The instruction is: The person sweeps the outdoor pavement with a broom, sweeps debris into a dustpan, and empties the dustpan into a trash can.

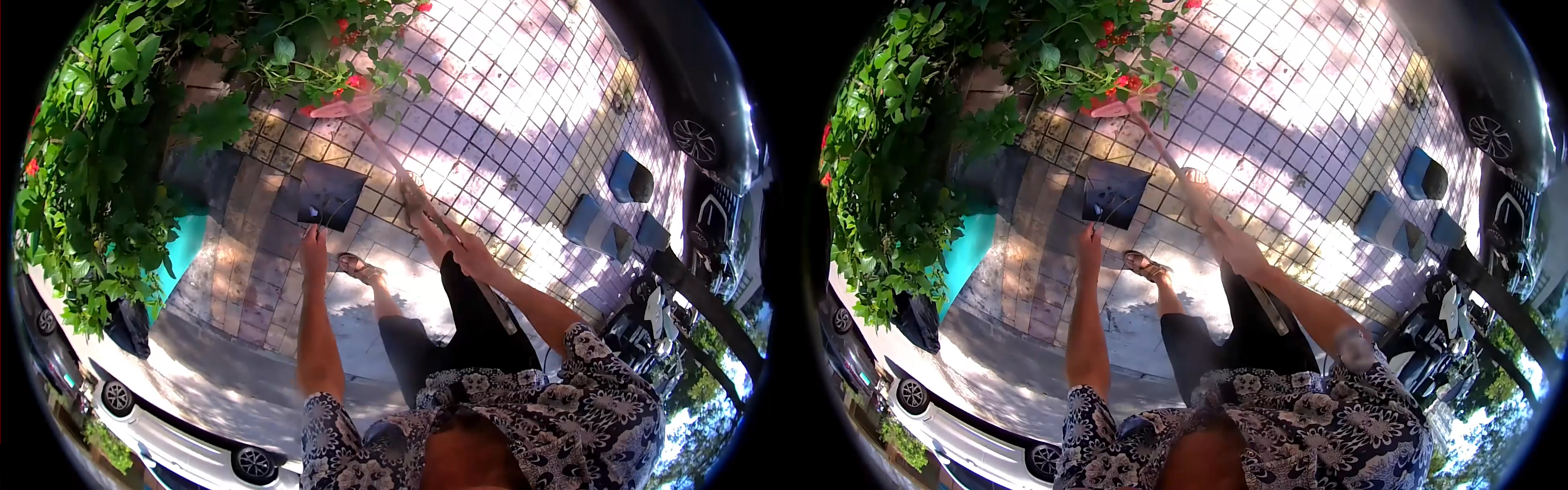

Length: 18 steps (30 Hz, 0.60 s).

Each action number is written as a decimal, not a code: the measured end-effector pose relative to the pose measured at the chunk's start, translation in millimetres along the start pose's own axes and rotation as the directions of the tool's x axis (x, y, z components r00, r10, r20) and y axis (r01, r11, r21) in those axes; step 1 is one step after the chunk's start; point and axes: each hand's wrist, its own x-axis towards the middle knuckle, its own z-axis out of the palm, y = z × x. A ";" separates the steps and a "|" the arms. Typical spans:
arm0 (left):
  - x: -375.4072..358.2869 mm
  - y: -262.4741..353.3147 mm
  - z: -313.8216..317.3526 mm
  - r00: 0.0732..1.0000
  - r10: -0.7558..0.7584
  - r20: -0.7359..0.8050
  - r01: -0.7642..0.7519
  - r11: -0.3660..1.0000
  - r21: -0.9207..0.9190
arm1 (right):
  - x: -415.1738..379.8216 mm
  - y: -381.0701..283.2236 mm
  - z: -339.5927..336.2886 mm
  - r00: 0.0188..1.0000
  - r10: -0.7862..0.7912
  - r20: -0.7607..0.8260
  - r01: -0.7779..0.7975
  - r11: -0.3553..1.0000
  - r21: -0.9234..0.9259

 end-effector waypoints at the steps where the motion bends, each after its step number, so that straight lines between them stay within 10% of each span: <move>1: 1.8 -4.7 4.4 0.999 0.009 -0.045 -0.009 1.000 0.002 | 38.1 -4.1 -6.3 0.978 -0.194 -0.077 0.193 0.981 -0.017; 6: 10.3 19.3 -11.3 0.991 -0.021 -0.132 0.028 0.998 0.053 | 233.1 -69.0 -24.1 0.849 -0.448 -0.281 0.465 0.885 -0.008; 9: 18.3 24.6 -17.8 0.988 -0.053 -0.142 0.056 0.998 0.020 | 417.1 -69.0 -28.2 0.513 -0.760 -0.399 0.833 0.553 0.017; 14: 19.0 29.5 -19.1 0.985 -0.084 -0.148 0.081 0.996 -0.030 | 392.8 -100.3 -40.4 0.913 -0.395 -0.100 0.405 0.906 0.123; 18: 22.4 24.5 -10.1 0.943 0.068 -0.326 -0.074 0.997 -0.006 | 258.1 -56.6 -9.5 0.895 -0.403 -0.194 0.278 0.841 -0.465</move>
